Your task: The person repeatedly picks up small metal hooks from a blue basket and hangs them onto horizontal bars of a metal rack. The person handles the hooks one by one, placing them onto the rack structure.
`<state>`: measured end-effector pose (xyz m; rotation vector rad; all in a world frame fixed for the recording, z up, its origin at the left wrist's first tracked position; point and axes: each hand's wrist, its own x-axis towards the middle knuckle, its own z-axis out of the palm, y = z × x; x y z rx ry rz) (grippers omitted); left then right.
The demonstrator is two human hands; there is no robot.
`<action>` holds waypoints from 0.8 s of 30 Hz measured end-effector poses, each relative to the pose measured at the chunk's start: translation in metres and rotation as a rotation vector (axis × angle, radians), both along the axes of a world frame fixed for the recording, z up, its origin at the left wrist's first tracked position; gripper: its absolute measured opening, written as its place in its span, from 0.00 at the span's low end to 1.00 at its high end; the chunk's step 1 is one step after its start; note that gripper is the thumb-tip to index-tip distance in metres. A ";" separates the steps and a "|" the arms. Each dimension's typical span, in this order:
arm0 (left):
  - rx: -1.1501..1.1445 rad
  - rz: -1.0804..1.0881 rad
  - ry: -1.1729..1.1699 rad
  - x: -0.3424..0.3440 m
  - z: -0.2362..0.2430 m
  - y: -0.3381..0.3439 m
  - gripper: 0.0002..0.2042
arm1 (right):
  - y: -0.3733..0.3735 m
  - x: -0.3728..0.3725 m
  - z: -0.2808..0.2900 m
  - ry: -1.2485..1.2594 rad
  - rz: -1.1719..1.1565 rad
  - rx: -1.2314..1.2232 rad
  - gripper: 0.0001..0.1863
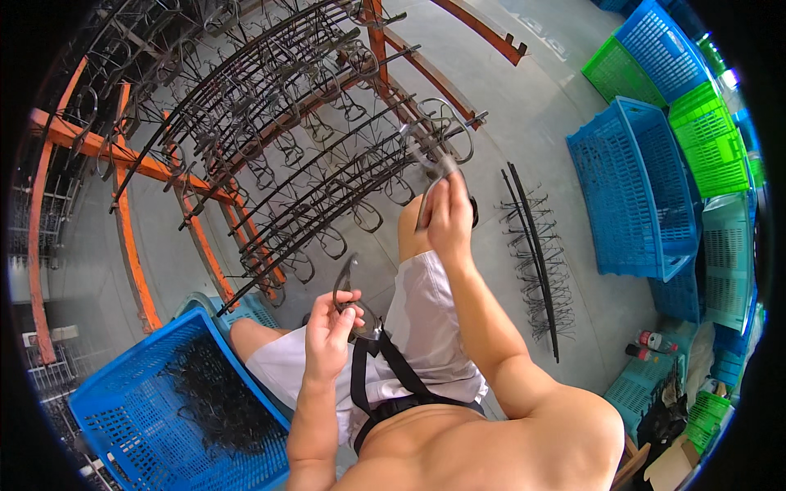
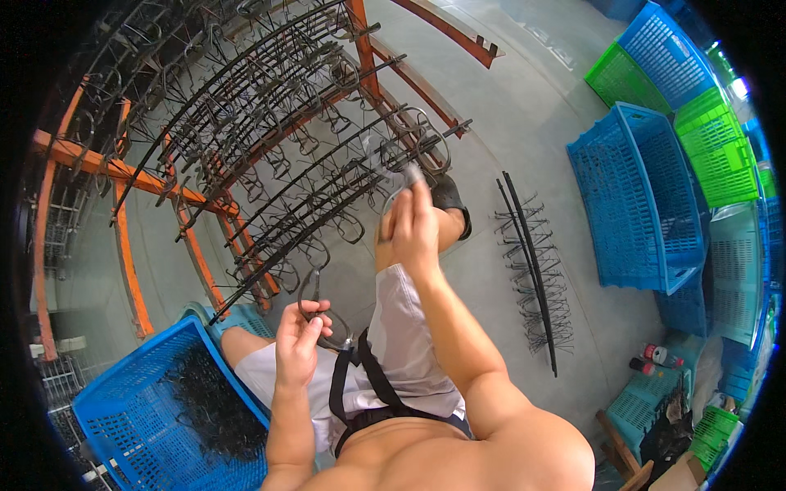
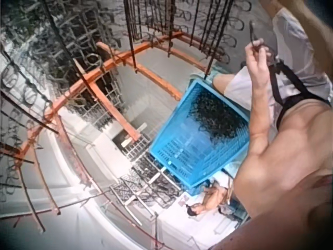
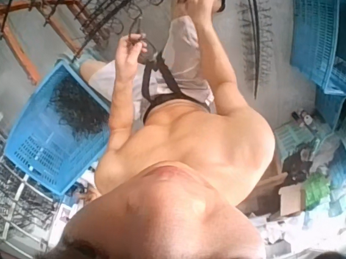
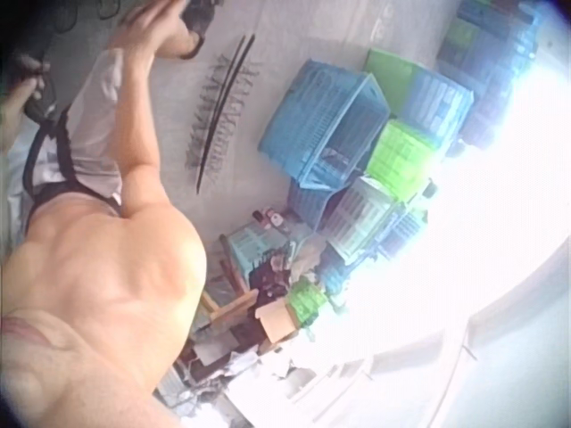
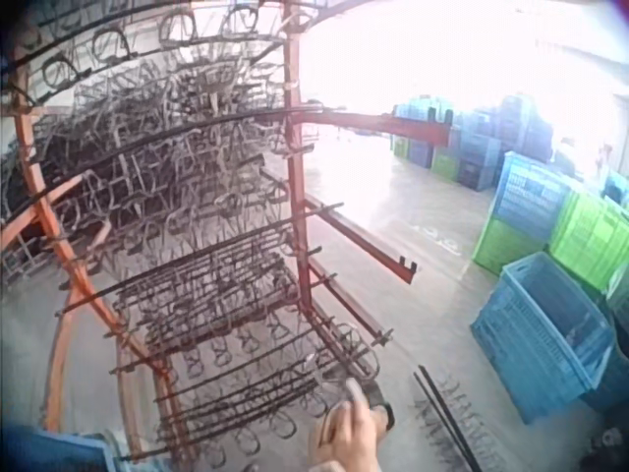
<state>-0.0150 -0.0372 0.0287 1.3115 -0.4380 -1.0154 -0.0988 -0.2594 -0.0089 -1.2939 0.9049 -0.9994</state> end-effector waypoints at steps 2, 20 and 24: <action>0.075 0.000 -0.153 -0.001 0.000 0.007 0.17 | -0.022 0.019 0.003 -0.135 -0.266 0.057 0.10; 0.121 0.339 0.040 0.013 -0.008 0.020 0.18 | -0.074 0.039 -0.052 -0.186 0.003 0.173 0.15; 0.103 0.304 0.145 0.017 -0.013 0.029 0.18 | -0.071 0.034 -0.045 -0.306 0.098 0.309 0.15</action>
